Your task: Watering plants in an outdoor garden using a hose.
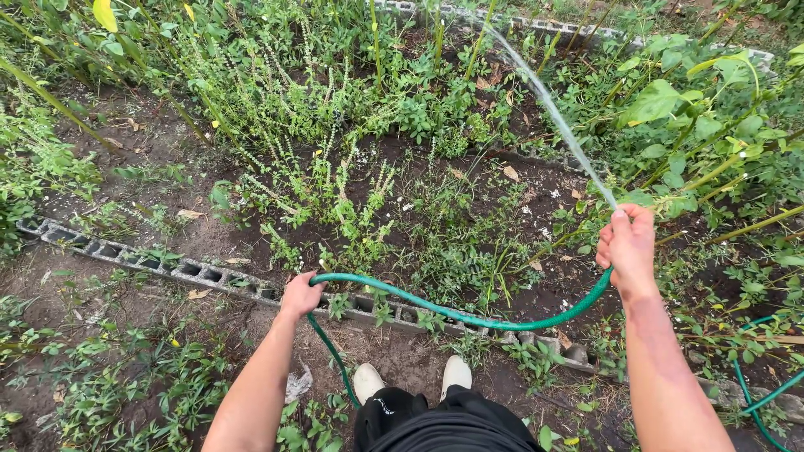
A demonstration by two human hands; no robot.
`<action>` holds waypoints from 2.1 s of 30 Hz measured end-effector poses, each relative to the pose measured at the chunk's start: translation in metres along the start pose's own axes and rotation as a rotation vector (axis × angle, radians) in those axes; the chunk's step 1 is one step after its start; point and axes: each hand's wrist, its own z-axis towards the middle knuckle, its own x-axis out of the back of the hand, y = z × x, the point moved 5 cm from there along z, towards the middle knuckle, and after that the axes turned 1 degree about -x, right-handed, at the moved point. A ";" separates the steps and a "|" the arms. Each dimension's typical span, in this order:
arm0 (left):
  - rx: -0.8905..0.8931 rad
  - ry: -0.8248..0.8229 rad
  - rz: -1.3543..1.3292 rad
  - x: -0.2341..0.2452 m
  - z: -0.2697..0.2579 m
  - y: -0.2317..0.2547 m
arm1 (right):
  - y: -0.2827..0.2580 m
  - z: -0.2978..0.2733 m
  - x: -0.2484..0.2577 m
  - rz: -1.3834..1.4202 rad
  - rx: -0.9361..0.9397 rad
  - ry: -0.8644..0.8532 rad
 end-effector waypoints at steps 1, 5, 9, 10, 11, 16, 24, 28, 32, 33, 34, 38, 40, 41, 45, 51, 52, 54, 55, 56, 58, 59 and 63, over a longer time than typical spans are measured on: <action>0.022 -0.003 -0.010 0.001 -0.003 0.001 | 0.002 0.000 -0.001 -0.020 -0.014 -0.007; 0.045 -0.022 -0.004 -0.006 -0.004 -0.006 | 0.005 -0.003 -0.015 -0.073 -0.058 -0.104; -0.004 0.017 0.003 -0.016 -0.007 -0.021 | 0.003 0.002 -0.028 -0.093 -0.101 -0.237; -0.014 0.042 -0.041 -0.017 -0.010 -0.025 | 0.000 0.004 -0.031 -0.100 -0.093 -0.248; -0.002 0.050 -0.047 -0.018 -0.013 -0.029 | -0.001 0.010 -0.032 -0.103 -0.093 -0.262; -0.048 0.081 -0.103 -0.031 -0.033 -0.048 | 0.000 0.027 -0.054 -0.161 -0.154 -0.416; 0.017 0.225 -0.058 -0.045 -0.127 -0.049 | 0.021 0.051 -0.100 -0.417 -0.321 -0.614; -0.105 0.275 -0.142 -0.049 -0.185 -0.030 | 0.024 0.082 -0.126 -0.515 -0.405 -0.809; 0.042 0.262 -0.142 -0.030 -0.254 0.014 | 0.012 0.122 -0.173 -0.582 -0.334 -1.021; 0.097 0.257 -0.195 -0.028 -0.270 0.018 | 0.010 0.127 -0.187 -0.628 -0.364 -1.000; 0.149 0.252 -0.249 -0.025 -0.286 0.022 | 0.008 0.129 -0.200 -0.674 -0.391 -0.976; -0.106 0.446 -0.334 -0.032 -0.319 0.011 | -0.004 0.110 -0.272 -0.809 -0.360 -1.095; -0.149 0.573 -0.375 -0.031 -0.336 0.003 | -0.003 0.114 -0.309 -0.805 -0.259 -1.178; -0.126 0.590 -0.382 -0.031 -0.344 -0.001 | -0.007 0.102 -0.326 -0.818 -0.253 -1.203; 0.169 0.677 -0.422 -0.027 -0.372 -0.032 | -0.011 0.096 -0.396 -0.774 -0.142 -1.182; 0.153 0.776 -0.471 -0.016 -0.411 -0.051 | -0.001 0.057 -0.472 -0.833 -0.135 -1.249; 0.134 0.785 -0.445 -0.014 -0.416 -0.053 | 0.005 0.047 -0.484 -0.878 -0.163 -1.276; 0.141 0.801 -0.463 -0.013 -0.420 -0.061 | 0.007 0.013 -0.505 -0.916 -0.168 -1.323; 0.140 0.805 -0.476 -0.012 -0.422 -0.065 | 0.009 -0.005 -0.515 -0.948 -0.181 -1.358; 0.150 0.817 -0.479 -0.012 -0.422 -0.070 | 0.011 -0.017 -0.530 -0.954 -0.172 -1.372; 0.250 0.813 -0.491 -0.012 -0.423 -0.085 | 0.013 -0.045 -0.562 -0.868 -0.131 -1.455; 0.261 0.825 -0.493 -0.010 -0.425 -0.090 | 0.015 -0.057 -0.577 -0.871 -0.125 -1.470; 0.409 0.927 -0.552 -0.009 -0.434 -0.119 | 0.024 -0.125 -0.626 -0.930 -0.099 -1.576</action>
